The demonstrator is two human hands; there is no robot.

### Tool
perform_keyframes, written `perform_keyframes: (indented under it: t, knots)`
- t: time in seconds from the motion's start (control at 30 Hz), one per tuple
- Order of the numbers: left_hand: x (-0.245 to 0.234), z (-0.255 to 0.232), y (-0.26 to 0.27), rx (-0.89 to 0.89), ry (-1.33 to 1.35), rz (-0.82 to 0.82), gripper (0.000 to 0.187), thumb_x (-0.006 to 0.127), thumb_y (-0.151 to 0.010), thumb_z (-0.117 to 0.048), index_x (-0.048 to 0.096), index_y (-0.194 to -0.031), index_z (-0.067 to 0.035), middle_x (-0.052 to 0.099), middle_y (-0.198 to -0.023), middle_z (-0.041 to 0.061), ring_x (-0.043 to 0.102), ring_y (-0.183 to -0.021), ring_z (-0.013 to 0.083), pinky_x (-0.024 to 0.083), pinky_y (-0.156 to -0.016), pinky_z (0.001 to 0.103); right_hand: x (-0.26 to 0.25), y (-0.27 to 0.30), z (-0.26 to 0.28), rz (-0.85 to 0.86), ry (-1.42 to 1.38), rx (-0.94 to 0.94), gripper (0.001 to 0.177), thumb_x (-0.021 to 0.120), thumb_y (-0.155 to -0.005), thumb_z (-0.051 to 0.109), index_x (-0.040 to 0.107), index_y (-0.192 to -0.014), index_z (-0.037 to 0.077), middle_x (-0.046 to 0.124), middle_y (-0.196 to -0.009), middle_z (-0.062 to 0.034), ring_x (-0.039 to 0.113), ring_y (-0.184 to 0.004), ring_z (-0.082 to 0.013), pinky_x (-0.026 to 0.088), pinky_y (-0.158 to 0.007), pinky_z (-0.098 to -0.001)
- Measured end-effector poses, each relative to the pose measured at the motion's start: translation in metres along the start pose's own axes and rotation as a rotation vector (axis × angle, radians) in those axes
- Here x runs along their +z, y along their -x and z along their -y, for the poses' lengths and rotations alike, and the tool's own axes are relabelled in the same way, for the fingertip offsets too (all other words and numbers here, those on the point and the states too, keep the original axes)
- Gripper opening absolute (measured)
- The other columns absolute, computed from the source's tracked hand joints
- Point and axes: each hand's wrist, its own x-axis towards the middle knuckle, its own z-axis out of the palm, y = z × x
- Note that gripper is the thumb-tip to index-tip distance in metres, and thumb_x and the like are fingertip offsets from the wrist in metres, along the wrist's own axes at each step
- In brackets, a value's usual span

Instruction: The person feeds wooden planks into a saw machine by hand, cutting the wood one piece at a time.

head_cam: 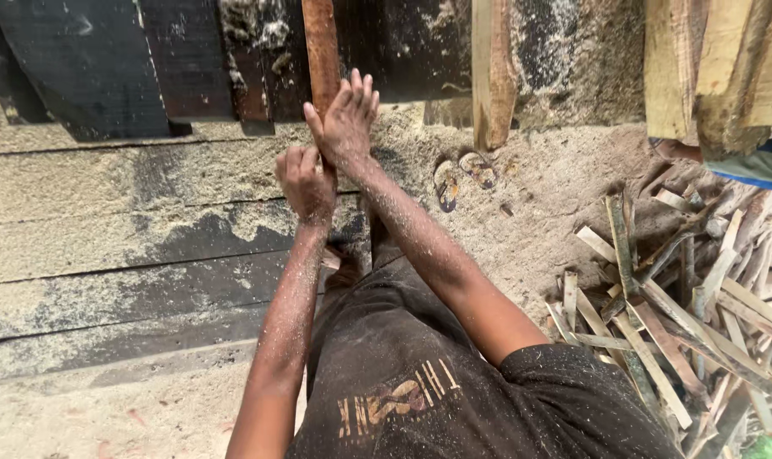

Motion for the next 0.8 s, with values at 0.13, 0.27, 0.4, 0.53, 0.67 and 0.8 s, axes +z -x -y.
perform_keyframes:
  t: [0.13, 0.27, 0.4, 0.53, 0.67, 0.8]
  knots:
    - [0.024, 0.005, -0.041, 0.037, -0.106, -0.002, 0.021, 0.068, -0.112, -0.028, 0.076, -0.104, -0.01, 0.067, -0.098, 0.001, 0.057, -0.101, 0.0189, 0.046, -0.09, 0.035, 0.003, -0.058, 0.0, 0.106, -0.01, 0.026, 0.097, 0.03, -0.101, 0.075, 0.025, -0.15, -0.008, 0.008, -0.165, -0.0336, 0.0, -0.156, -0.0507, -0.001, -0.125, -0.0666]
    - [0.043, 0.008, -0.087, 0.092, -0.091, -0.014, 0.031, 0.076, -0.105, -0.038, 0.076, -0.094, -0.01, 0.064, -0.086, 0.0, 0.053, -0.086, 0.0185, 0.042, -0.079, 0.035, -0.007, -0.107, 0.007, 0.23, -0.006, 0.076, 0.097, 0.029, -0.1, 0.076, 0.023, -0.152, -0.006, 0.007, -0.166, -0.033, -0.002, -0.157, -0.0502, -0.003, -0.125, -0.0681]
    - [0.07, 0.016, -0.122, 0.01, -0.118, -0.001, 0.021, 0.071, -0.116, -0.031, 0.076, -0.101, -0.017, 0.063, -0.09, -0.004, 0.053, -0.094, 0.0158, 0.041, -0.084, 0.033, -0.025, -0.145, 0.006, 0.224, -0.091, 0.03, 0.103, 0.029, -0.1, 0.078, 0.016, -0.157, -0.007, 0.011, -0.166, -0.0317, 0.003, -0.156, -0.0459, -0.001, -0.123, -0.0685]
    - [0.078, 0.011, -0.148, -0.037, -0.087, 0.02, 0.016, 0.083, -0.095, -0.028, 0.074, -0.086, -0.018, 0.067, -0.086, -0.004, 0.055, -0.087, 0.0159, 0.041, -0.08, 0.037, -0.069, -0.122, -0.032, 0.008, -0.211, -0.05, 0.087, 0.039, -0.105, 0.068, 0.029, -0.163, 0.004, 0.029, -0.169, -0.0207, 0.021, -0.161, -0.032, 0.007, -0.132, -0.0647]
    - [0.081, 0.006, -0.168, -0.019, -0.125, -0.137, 0.024, 0.093, -0.08, -0.023, 0.073, -0.091, -0.018, 0.069, -0.094, -0.003, 0.058, -0.093, 0.0157, 0.041, -0.081, 0.036, -0.133, -0.062, -0.141, -0.445, -0.005, -0.11, 0.097, 0.081, -0.098, 0.045, 0.026, -0.166, 0.006, 0.031, -0.17, -0.0205, 0.03, -0.157, -0.0314, 0.026, -0.131, -0.0581]
    - [0.077, -0.022, -0.143, 0.024, -0.18, -0.18, 0.054, 0.094, -0.076, -0.026, 0.075, -0.124, -0.007, 0.068, -0.099, 0.003, 0.058, -0.096, 0.0198, 0.046, -0.088, 0.041, -0.175, -0.026, -0.243, -0.231, -0.061, 0.106, 0.103, 0.086, -0.084, 0.045, 0.025, -0.16, 0.01, 0.043, -0.154, -0.0223, 0.046, -0.136, -0.0367, 0.045, -0.11, -0.055]
